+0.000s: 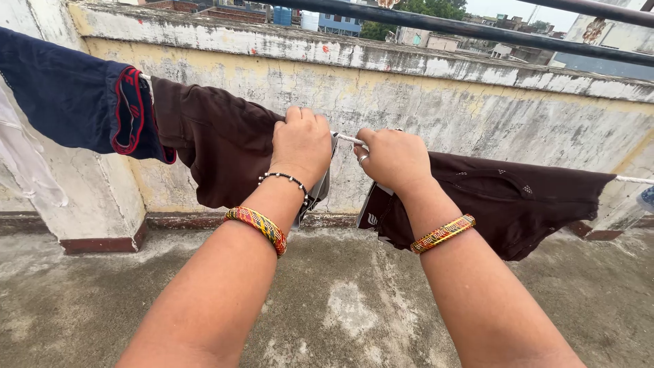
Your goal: The person removes several pieces of laundry from a clothesline, places them into a yellow bucket, and then hangs a towel and various shirts back onto the line.
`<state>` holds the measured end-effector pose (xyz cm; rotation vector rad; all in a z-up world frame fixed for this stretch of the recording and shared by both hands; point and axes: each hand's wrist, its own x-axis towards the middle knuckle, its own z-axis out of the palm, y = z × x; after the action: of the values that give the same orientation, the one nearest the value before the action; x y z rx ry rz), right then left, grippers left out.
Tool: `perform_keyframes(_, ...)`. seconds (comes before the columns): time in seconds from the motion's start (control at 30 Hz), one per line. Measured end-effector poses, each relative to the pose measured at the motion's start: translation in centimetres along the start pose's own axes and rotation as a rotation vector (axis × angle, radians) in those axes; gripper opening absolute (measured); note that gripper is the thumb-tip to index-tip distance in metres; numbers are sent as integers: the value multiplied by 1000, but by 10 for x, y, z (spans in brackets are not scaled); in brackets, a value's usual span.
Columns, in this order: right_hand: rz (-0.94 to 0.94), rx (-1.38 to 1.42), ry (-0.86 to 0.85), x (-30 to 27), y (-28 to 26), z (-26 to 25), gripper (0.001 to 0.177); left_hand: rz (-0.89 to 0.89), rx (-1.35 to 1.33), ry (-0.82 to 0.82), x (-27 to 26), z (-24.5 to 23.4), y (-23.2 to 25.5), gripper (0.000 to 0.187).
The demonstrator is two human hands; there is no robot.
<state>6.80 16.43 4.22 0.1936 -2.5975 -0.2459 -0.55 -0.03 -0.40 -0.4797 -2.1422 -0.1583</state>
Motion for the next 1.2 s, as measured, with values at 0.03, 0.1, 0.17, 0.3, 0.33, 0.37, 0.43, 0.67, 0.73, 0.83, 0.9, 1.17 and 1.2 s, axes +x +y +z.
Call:
perform_keyframes(0.03,7,0,4,0,-1,-2,24,28,14,46,0,2,-1,14)
perform_keyframes(0.1,15,2,10,0,-1,-6,24,58,30,93,1,1,-4,12)
perform_keyframes(0.17,18,-2,3,0,-2,-10,23,50,-43,44,5,-3,-8,11)
perform_keyframes(0.3,12,25,30,1,0,-8,22,62,12,11,26,-20,-2,8)
perform_keyframes(0.33,-1,22,42,1,1,-7,22,52,52,18,31,-22,0,8)
perform_keyframes(0.37,-13,19,50,0,2,-5,22,41,89,23,34,-24,3,7)
perform_keyframes(0.43,-11,26,51,-1,1,-8,21,62,115,71,34,-27,9,7)
perform_keyframes(0.67,-21,24,59,-5,0,-12,18,91,-171,143,19,-39,21,13)
perform_keyframes(0.73,-35,22,75,-3,3,-11,19,-41,-291,62,22,-43,21,13)
perform_keyframes(0.83,-58,25,114,1,8,-9,19,-109,-349,-18,22,-65,26,27)
perform_keyframes(0.9,-64,29,133,2,9,-11,22,-46,-292,-21,19,-71,31,44)
perform_keyframes(1.17,-60,9,96,1,8,-11,22,-115,-196,-105,18,-52,7,38)
perform_keyframes(1.2,-62,14,95,2,7,-12,22,-116,-192,-108,18,-45,0,38)
